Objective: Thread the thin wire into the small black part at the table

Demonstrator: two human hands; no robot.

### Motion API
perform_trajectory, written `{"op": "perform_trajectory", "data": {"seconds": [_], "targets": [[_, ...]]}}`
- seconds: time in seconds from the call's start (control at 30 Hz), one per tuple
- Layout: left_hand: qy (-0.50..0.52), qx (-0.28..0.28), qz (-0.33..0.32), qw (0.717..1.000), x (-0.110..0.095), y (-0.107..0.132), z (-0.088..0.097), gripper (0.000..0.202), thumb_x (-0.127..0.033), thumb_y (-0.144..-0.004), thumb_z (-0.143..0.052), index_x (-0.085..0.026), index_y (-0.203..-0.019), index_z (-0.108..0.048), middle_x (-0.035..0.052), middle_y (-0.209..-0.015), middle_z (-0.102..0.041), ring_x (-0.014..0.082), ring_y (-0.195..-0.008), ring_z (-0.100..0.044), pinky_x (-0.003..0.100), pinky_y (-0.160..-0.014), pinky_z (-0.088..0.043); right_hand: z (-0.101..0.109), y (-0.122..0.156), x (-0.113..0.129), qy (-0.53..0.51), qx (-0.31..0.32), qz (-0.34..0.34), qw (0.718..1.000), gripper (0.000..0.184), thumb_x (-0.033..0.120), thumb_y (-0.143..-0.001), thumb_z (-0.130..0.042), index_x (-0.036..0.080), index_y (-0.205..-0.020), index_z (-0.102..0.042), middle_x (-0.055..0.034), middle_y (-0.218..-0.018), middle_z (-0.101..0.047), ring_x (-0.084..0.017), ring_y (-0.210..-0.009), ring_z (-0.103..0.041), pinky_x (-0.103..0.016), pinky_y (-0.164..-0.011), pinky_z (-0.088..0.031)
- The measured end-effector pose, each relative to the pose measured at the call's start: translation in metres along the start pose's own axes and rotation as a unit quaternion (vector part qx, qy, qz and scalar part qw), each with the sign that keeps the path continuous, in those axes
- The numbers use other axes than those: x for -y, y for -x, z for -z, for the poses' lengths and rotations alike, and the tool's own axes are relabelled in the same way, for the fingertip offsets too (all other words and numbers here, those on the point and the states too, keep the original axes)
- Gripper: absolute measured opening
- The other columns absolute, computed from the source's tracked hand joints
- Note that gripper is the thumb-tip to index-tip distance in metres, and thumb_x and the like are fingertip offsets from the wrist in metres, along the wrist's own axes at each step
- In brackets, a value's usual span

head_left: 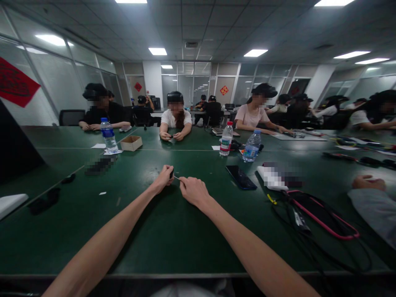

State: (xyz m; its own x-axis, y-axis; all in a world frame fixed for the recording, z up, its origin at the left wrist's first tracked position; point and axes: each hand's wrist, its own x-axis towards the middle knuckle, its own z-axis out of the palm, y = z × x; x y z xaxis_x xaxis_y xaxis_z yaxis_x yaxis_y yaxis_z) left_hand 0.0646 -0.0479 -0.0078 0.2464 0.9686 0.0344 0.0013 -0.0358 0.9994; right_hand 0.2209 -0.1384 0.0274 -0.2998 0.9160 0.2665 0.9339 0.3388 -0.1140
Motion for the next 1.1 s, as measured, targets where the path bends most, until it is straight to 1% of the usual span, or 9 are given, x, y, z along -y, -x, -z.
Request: {"op": "perform_trajectory", "data": {"seconds": [0.2,0.3,0.4,0.47,0.6,0.7,0.77,0.97,1.1], "targets": [[0.006,-0.014,-0.032,0.999,0.007,-0.003,-0.002,0.038,-0.059,-0.083,-0.044,-0.024,-0.089,-0.033,-0.0109,-0.054,-0.035,0.0039,-0.036,-0.029,0.014,-0.037,-0.018,-0.001,0.002,0.002,0.008,-0.002,-0.007,1.000,0.040,0.039,-0.097,-0.024,0.026,-0.115,-0.057,-0.0071,-0.095,-0.064,-0.018,-0.081,-0.061,-0.029,-0.070,-0.043],[0.009,-0.014,-0.028,0.999,0.009,-0.005,-0.002,0.037,-0.057,-0.083,-0.046,-0.024,-0.091,-0.033,-0.0105,-0.056,-0.037,0.0034,-0.036,-0.029,0.014,-0.037,-0.017,-0.004,0.004,0.005,0.004,-0.003,-0.017,1.000,0.043,0.039,-0.098,-0.020,0.023,-0.110,-0.058,-0.0082,-0.095,-0.065,-0.018,-0.080,-0.062,-0.029,-0.071,-0.044],[0.004,-0.013,-0.022,1.000,0.008,-0.005,-0.002,0.033,-0.054,-0.085,-0.045,-0.023,-0.092,-0.033,-0.0104,-0.056,-0.038,0.0035,-0.036,-0.030,0.014,-0.038,-0.018,-0.007,0.004,0.011,0.005,-0.003,-0.035,0.999,0.044,0.039,-0.098,-0.017,0.022,-0.109,-0.057,-0.0092,-0.094,-0.065,-0.019,-0.081,-0.063,-0.030,-0.071,-0.044],[-0.003,-0.032,-0.014,0.999,0.007,-0.004,-0.003,0.030,-0.050,-0.087,-0.043,-0.023,-0.092,-0.033,-0.0105,-0.055,-0.037,0.0039,-0.036,-0.031,0.014,-0.038,-0.018,-0.010,0.003,0.015,0.013,-0.003,-0.051,0.999,0.041,0.038,-0.098,-0.019,0.023,-0.109,-0.055,-0.0095,-0.094,-0.065,-0.020,-0.082,-0.063,-0.031,-0.071,-0.045],[-0.035,-0.100,0.001,0.994,0.004,-0.005,-0.010,0.023,-0.044,-0.090,-0.039,-0.022,-0.094,-0.032,-0.0107,-0.052,-0.036,0.0057,-0.036,-0.033,0.015,-0.039,-0.022,-0.015,0.000,0.024,0.027,-0.001,-0.076,0.997,0.036,0.034,-0.098,-0.022,0.022,-0.110,-0.054,-0.0108,-0.096,-0.065,-0.021,-0.083,-0.064,-0.032,-0.072,-0.046],[-0.074,-0.146,0.004,0.986,0.004,-0.008,-0.014,0.022,-0.042,-0.091,-0.039,-0.021,-0.094,-0.033,-0.0093,-0.052,-0.039,0.0071,-0.038,-0.036,0.017,-0.040,-0.026,-0.019,-0.003,0.027,0.029,-0.001,-0.086,0.996,0.034,0.033,-0.098,-0.022,0.022,-0.111,-0.052,-0.0113,-0.098,-0.065,-0.021,-0.086,-0.064,-0.034,-0.074,-0.046],[-0.086,-0.164,0.006,0.983,0.004,-0.009,-0.016,0.021,-0.040,-0.091,-0.039,-0.021,-0.095,-0.033,-0.0084,-0.053,-0.040,0.0077,-0.039,-0.038,0.017,-0.041,-0.028,-0.020,-0.003,0.027,0.028,0.000,-0.093,0.995,0.033,0.032,-0.098,-0.023,0.022,-0.111,-0.052,-0.0115,-0.098,-0.065,-0.022,-0.088,-0.063,-0.035,-0.076,-0.046],[-0.085,-0.173,0.007,0.981,0.006,-0.010,-0.016,0.021,-0.040,-0.091,-0.039,-0.020,-0.095,-0.033,-0.0075,-0.055,-0.041,0.0085,-0.041,-0.039,0.018,-0.041,-0.029,-0.021,-0.003,0.029,0.029,-0.001,-0.092,0.995,0.030,0.028,-0.097,-0.026,0.020,-0.109,-0.052,-0.0127,-0.097,-0.065,-0.023,-0.087,-0.064,-0.036,-0.075,-0.047],[-0.071,-0.165,0.008,0.984,0.006,-0.009,-0.015,0.020,-0.040,-0.092,-0.038,-0.020,-0.094,-0.032,-0.0087,-0.054,-0.039,0.0071,-0.039,-0.036,0.017,-0.040,-0.026,-0.019,-0.006,0.028,0.021,0.009,-0.090,0.996,0.030,0.028,-0.097,-0.028,0.019,-0.111,-0.053,-0.0135,-0.098,-0.065,-0.024,-0.089,-0.064,-0.037,-0.075,-0.047]]}}
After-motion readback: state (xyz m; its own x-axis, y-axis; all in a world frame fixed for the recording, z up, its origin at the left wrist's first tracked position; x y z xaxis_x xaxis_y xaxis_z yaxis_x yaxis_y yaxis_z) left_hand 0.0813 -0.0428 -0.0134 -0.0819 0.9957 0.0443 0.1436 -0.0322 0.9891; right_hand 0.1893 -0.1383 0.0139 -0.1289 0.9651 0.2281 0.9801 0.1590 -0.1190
